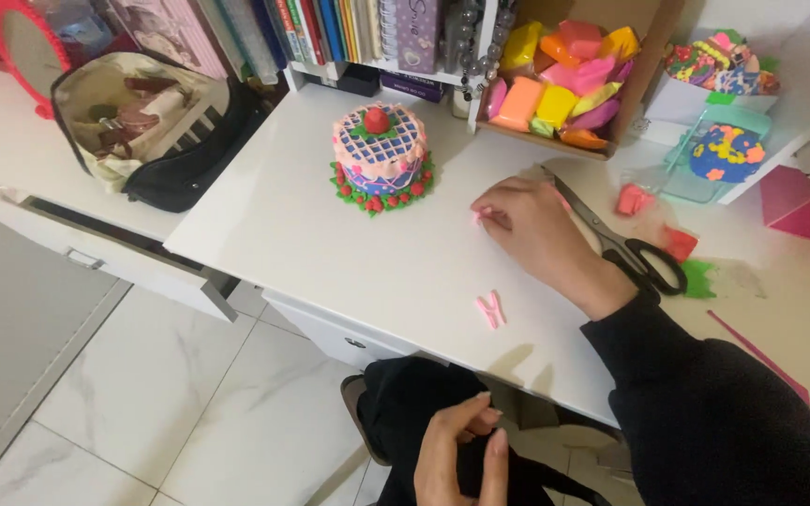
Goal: The person shapes small pieces of pink clay into decorative elements on a white table. They use their fingers to roll and pinch the clay, then use a pink sculpting tool to refine the shapes. A decorated cake sits nearby on the table.
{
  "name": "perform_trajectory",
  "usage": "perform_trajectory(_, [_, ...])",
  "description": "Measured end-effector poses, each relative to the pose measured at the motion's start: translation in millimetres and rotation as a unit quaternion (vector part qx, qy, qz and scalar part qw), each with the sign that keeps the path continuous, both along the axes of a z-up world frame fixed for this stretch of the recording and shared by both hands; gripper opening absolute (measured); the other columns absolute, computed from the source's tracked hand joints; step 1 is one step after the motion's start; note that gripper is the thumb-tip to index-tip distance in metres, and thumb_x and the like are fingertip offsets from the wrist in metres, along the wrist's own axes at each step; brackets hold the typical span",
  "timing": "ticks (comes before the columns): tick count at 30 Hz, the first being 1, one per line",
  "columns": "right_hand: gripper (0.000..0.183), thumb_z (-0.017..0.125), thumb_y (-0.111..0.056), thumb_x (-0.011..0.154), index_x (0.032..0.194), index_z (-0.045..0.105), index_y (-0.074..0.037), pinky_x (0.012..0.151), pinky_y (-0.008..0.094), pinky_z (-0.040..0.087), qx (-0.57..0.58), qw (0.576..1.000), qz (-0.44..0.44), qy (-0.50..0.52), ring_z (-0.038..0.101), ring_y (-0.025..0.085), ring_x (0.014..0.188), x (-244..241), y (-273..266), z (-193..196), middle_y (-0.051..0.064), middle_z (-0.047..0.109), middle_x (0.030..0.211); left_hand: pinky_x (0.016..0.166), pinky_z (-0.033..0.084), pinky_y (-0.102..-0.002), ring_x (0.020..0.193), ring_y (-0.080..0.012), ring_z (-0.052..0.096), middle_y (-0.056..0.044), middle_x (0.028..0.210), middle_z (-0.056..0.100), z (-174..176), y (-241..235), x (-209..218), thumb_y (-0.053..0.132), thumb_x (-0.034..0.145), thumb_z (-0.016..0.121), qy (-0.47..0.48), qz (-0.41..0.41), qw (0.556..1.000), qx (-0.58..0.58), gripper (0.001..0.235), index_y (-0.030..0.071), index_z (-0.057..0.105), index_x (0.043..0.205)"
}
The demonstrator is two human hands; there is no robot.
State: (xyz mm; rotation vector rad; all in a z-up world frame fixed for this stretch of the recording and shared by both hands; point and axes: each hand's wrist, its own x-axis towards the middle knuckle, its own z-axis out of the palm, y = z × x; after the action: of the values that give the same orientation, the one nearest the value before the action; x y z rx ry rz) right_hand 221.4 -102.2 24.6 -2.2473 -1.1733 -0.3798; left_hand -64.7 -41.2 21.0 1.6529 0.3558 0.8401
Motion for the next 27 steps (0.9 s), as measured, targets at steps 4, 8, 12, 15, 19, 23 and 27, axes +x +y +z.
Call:
perform_trajectory(4, [0.008,0.078,-0.017,0.087,0.094,0.079,-0.021,0.085,0.034,0.047,-0.027,0.997,-0.073,0.002,0.062,0.021,0.097,-17.9,-17.1,12.6,0.0,0.066,0.094,0.072,0.055,-0.022,0.077,-0.0103,0.072,-0.003,0.089,0.08,-25.0,8.1,1.7,0.017,0.091,0.067,0.0,-0.063,0.995,-0.081,0.026,0.009,0.075,0.114])
perform_trajectory(8, [0.008,0.078,-0.012,0.091,0.098,0.079,-0.012,0.081,0.026,0.052,0.06,0.992,-0.057,0.099,0.069,0.012,0.084,-76.9,-38.0,40.0,0.0,0.074,0.094,0.067,0.058,-0.026,0.081,-0.0161,0.076,-0.008,0.099,0.08,-41.1,10.1,0.2,0.018,0.089,0.072,0.045,-0.125,0.954,-0.269,0.036,0.007,0.07,0.123])
perform_trajectory(12, [0.012,0.089,-0.013,0.073,0.083,0.081,-0.013,0.073,0.018,0.057,0.111,0.959,-0.042,0.256,0.074,0.006,0.073,-178.7,-68.0,49.1,-0.003,0.081,0.08,0.07,0.067,-0.035,0.096,-0.0308,0.079,-0.02,0.122,0.075,-64.2,14.9,-1.9,0.022,0.092,0.072,-0.01,-0.302,0.856,-0.419,0.064,0.001,0.047,0.147])
perform_trajectory(15, [0.014,0.085,-0.015,0.075,0.088,0.082,-0.013,0.066,0.017,0.061,0.163,0.972,0.013,0.168,0.078,0.005,0.066,-221.8,-63.1,62.7,-0.002,0.084,0.079,0.076,0.069,-0.036,0.086,-0.034,0.08,-0.026,0.102,0.079,-70.2,15.3,-7.6,0.001,0.095,0.07,0.051,-0.382,0.812,-0.438,0.019,-0.005,0.067,0.113])
perform_trajectory(19, [0.025,0.083,-0.012,0.074,0.099,0.081,-0.013,0.067,0.017,0.063,0.192,0.967,-0.047,0.163,0.081,0.004,0.066,-232.8,-80.7,45.9,-0.002,0.086,0.082,0.074,0.068,-0.032,0.084,-0.0277,0.08,-0.024,0.091,0.081,-40.8,19.3,-9.3,0.015,0.091,0.076,0.162,-0.381,0.789,-0.455,0.025,-0.007,0.075,0.104])
perform_trajectory(23, [0.045,0.084,-0.004,0.079,0.122,0.073,-0.015,0.066,0.021,0.063,0.102,0.964,0.146,0.197,0.081,0.006,0.07,-220.3,-105.6,34.3,-0.003,0.085,0.096,0.071,0.067,-0.03,0.077,-0.0272,0.077,-0.024,0.086,0.076,-63.4,11.0,-7.8,0.004,0.09,0.079,0.199,-0.393,0.752,-0.49,0.019,-0.009,0.074,0.103])
perform_trajectory(27, [0.038,0.09,-0.017,0.069,0.106,0.082,-0.018,0.069,0.02,0.058,0.092,0.99,-0.047,0.098,0.071,0.005,0.075,-239.9,-95.1,33.2,-0.005,0.079,0.093,0.071,0.063,-0.024,0.08,-0.0188,0.076,-0.018,0.094,0.082,-38.1,19.8,-6.5,0.001,0.087,0.08,0.185,-0.384,0.773,-0.471,0.02,-0.006,0.079,0.106])
